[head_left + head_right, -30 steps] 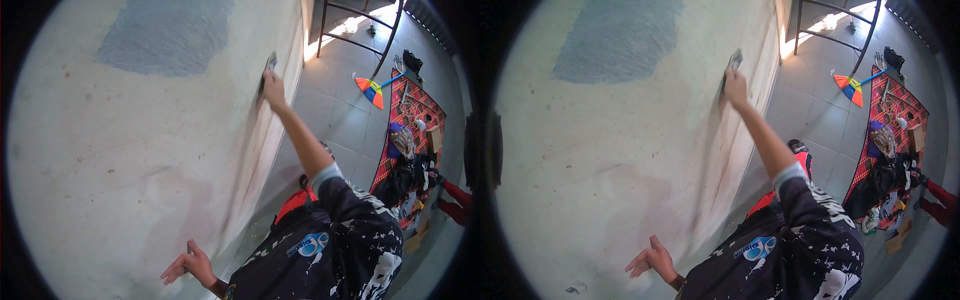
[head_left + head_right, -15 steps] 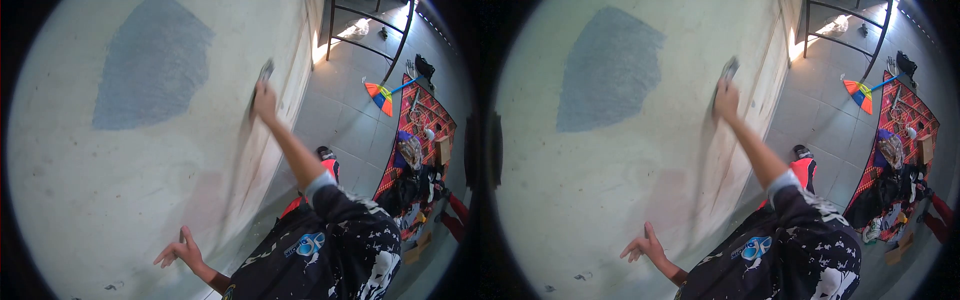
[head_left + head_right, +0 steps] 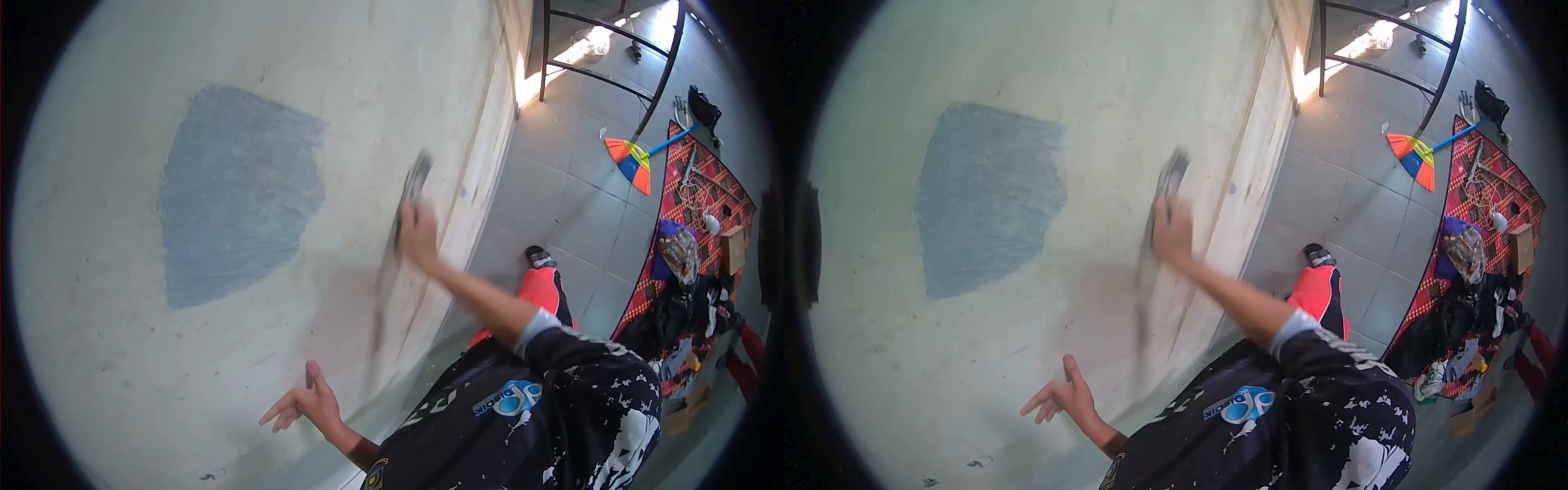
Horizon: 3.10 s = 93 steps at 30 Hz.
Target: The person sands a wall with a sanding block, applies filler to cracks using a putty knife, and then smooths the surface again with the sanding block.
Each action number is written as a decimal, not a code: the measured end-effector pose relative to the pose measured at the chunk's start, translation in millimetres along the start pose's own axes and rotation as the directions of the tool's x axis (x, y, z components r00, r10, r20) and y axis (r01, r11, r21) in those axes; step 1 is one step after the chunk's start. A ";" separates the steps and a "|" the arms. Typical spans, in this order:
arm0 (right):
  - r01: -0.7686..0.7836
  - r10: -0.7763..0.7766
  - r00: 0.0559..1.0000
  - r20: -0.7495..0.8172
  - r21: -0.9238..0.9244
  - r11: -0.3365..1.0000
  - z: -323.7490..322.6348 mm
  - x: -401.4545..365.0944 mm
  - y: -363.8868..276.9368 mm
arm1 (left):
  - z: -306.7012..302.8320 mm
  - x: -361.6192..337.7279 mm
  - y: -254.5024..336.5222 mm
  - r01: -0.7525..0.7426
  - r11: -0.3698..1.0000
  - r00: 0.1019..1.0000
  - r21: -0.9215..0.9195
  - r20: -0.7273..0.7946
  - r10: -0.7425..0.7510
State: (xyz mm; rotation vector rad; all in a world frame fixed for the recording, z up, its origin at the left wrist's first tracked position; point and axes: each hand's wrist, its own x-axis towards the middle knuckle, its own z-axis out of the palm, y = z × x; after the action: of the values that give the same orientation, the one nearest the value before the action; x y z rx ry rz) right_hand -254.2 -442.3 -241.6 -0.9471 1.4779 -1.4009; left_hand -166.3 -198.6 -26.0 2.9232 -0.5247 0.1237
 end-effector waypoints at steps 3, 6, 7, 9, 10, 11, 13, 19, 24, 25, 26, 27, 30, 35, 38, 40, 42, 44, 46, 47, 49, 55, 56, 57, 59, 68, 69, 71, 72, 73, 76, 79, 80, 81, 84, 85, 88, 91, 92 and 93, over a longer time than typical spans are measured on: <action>-0.029 0.032 0.997 0.077 -0.033 0.999 -12.8 8.1 -0.4 | 9.2 6.2 -20.7 0.073 0.993 0.985 0.088 -0.160 -0.058; -0.202 0.175 0.968 0.177 0.146 0.969 -32.3 143.2 -0.2 | 12.4 5.3 -15.7 0.047 0.977 0.985 0.206 -0.175 -0.011; -0.293 0.242 0.944 0.223 0.230 0.928 -40.0 173.7 -5.8 | 5.9 0.5 -2.3 0.081 0.986 0.985 0.143 -0.162 -0.057; -0.215 0.196 0.973 0.118 0.178 0.960 -28.5 168.4 -6.8 | 2.0 -3.0 -0.3 0.120 0.989 0.983 0.083 -0.146 -0.107; -0.127 0.127 0.992 0.007 0.125 0.984 -17.2 166.6 -11.9 | 4.5 0.5 -8.3 0.085 0.995 0.987 0.052 -0.143 -0.077; -0.137 0.138 0.990 -0.015 0.047 0.989 -11.1 125.9 -17.6 | 5.5 2.7 -11.6 0.049 0.999 0.989 0.023 -0.144 -0.045; -0.004 0.003 0.995 0.097 0.015 1.000 -2.4 16.6 -5.2 | 1.6 -5.5 8.1 0.095 0.993 0.987 0.074 -0.136 -0.084; -0.054 0.054 0.994 0.098 -0.009 0.999 -13.5 80.3 -8.9 | 4.6 -0.3 -5.7 0.070 0.997 0.988 0.041 -0.138 -0.064; -0.078 0.085 0.995 -0.044 0.136 0.988 -16.4 173.4 -24.6 | 3.0 -4.7 8.0 0.106 0.993 0.984 0.057 -0.151 -0.096; -0.167 0.166 0.986 0.025 0.123 0.978 -18.8 138.3 -39.6 | 2.4 -3.8 4.9 0.095 0.995 0.987 0.034 -0.132 -0.089; -0.104 0.103 0.995 0.012 0.038 0.994 -8.1 94.4 -21.6 | 2.2 -3.6 3.2 0.084 0.996 0.990 0.014 -0.114 -0.082; -0.080 0.075 0.994 0.080 0.062 0.995 -13.2 42.9 -34.7 | 1.3 -3.5 5.2 0.083 0.997 0.990 0.008 -0.113 -0.081; 0.027 -0.029 0.996 0.086 0.028 0.999 -13.6 14.4 -26.8 | -2.3 -5.1 7.6 0.090 0.996 0.994 -0.006 -0.067 -0.090; -0.232 0.202 0.969 0.143 0.241 0.942 -37.6 192.2 -30.1 | 10.4 -2.0 -2.3 0.072 0.997 0.977 0.014 -0.201 -0.067; -0.062 0.060 0.998 0.021 0.090 0.994 -18.5 153.8 -26.4 | 2.1 -5.9 6.8 0.089 0.994 0.990 -0.068 -0.101 -0.096; -0.059 0.057 0.996 0.071 0.021 0.998 -15.3 53.6 -39.3 | 1.4 -5.6 5.0 0.081 0.994 0.991 -0.069 -0.098 -0.088; -0.018 0.002 0.982 0.188 0.083 0.996 -25.7 -14.3 -51.0 | 3.1 -6.3 8.2 0.076 0.995 0.992 -0.070 -0.092 -0.082; -0.013 0.006 0.988 0.154 0.041 0.999 -24.4 19.3 -40.5 | -1.5 -7.8 10.3 0.071 0.994 0.994 -0.077 -0.075 -0.077; -0.083 0.072 0.985 0.154 0.066 0.994 -31.7 96.8 -45.8 | 0.5 -4.6 9.1 0.093 0.996 0.991 -0.005 -0.098 -0.093; -0.098 0.079 0.989 0.126 0.159 0.982 -31.5 143.0 -36.8 | 2.6 -5.0 7.7 0.112 0.992 0.987 0.056 -0.119 -0.105; -0.251 0.207 0.962 0.175 0.282 0.926 -38.3 199.4 -50.4 | 1.0 -7.6 4.4 0.097 0.995 0.990 0.033 -0.103 -0.093; 0.096 -0.107 0.962 0.253 0.056 0.994 -25.9 -12.5 -35.4 | 18.6 3.0 -13.3 0.050 0.997 0.977 0.060 -0.208 -0.036; -0.093 0.066 0.941 0.331 0.065 0.994 -36.9 -12.6 -56.0 | 17.4 5.0 -14.8 0.059 0.992 0.976 0.115 -0.214 -0.033; -0.098 0.072 0.943 0.325 0.064 0.993 -42.6 -2.8 -59.4 | 12.4 4.8 -10.6 0.052 0.991 0.977 0.121 -0.211 -0.026; -0.077 0.093 0.845 0.527 -0.054 0.996 -53.3 34.6 -56.8 | 0.8 -1.6 4.6 0.082 0.996 0.995 0.040 -0.058 -0.080; 0.079 -0.084 0.984 0.155 0.040 0.996 -25.4 8.3 -39.2 | 10.9 -8.2 4.5 0.072 0.992 0.991 0.101 -0.122 -0.060; 0.195 -0.198 0.978 0.059 0.042 0.980 -17.3 25.7 -28.8 | 7.2 -8.3 13.3 0.062 0.994 0.991 0.091 -0.127 -0.050; -0.255 0.170 0.906 0.387 0.180 0.950 -43.6 111.3 -43.6 | -5.3 -16.8 30.8 0.104 0.981 0.994 0.164 -0.048 -0.097; -0.191 0.105 0.930 0.351 0.219 0.957 -49.6 158.4 -41.1 | -8.8 -17.7 35.7 0.106 0.981 0.994 0.165 -0.049 -0.100; -0.128 0.045 0.950 0.308 0.254 0.959 -54.3 185.3 -38.0 | -12.1 -17.6 40.3 0.132 0.982 0.991 0.135 0.001 -0.133; -0.233 0.181 0.929 0.322 0.129 0.964 -57.2 148.3 -67.0 | -1.0 -10.0 19.5 0.100 0.992 0.994 0.075 0.044 -0.103; 0.141 -0.158 0.940 0.301 0.078 0.987 -28.3 38.4 -10.4 | 13.8 4.2 -14.5 0.012 0.993 1.000 0.121 0.001 -0.012; -0.005 -0.046 0.933 0.357 0.142 0.990 -42.4 20.7 -38.5 | 18.8 8.1 -19.6 -0.011 0.980 1.000 0.198 -0.020 0.015; -0.015 -0.035 0.935 0.354 0.140 0.990 -39.9 27.0 -32.5 | 23.7 9.7 -24.7 -0.016 0.978 1.000 0.208 -0.016 0.019; -0.053 0.015 0.959 0.282 0.126 0.991 -33.4 108.8 -20.7 | 26.3 10.1 -27.8 0.049 0.949 0.987 0.312 -0.160 0.002; -0.271 0.173 0.916 0.362 0.240 0.932 -43.5 149.2 -34.3 | 17.4 6.5 -20.9 0.007 0.987 1.000 0.158 -0.030 -0.002; -0.185 0.134 0.959 0.249 0.192 0.964 -36.6 184.9 -38.3 | 6.4 -1.1 -4.2 0.033 0.998 0.998 0.050 0.055 -0.036; 0.164 -0.196 0.974 0.112 0.241 0.957 -21.4 70.0 -24.7 | 17.5 3.4 -7.0 0.116 0.968 0.993 0.224 -0.044 -0.108; 0.116 -0.167 0.960 0.224 0.225 0.967 -30.1 35.3 -32.8 | 21.3 5.8 -9.6 0.166 0.922 0.984 0.351 -0.117 -0.133; 0.113 -0.164 0.961 0.224 0.222 0.968 -27.8 40.7 -32.5 | 18.5 3.7 -4.3 0.165 0.921 0.985 0.354 -0.114 -0.132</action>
State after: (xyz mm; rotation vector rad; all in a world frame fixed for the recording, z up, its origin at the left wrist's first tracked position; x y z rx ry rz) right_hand -295.2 -473.6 -213.0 -1.0627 1.0796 -1.4518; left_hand -160.4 -199.2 -44.4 3.2826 -0.2880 0.3656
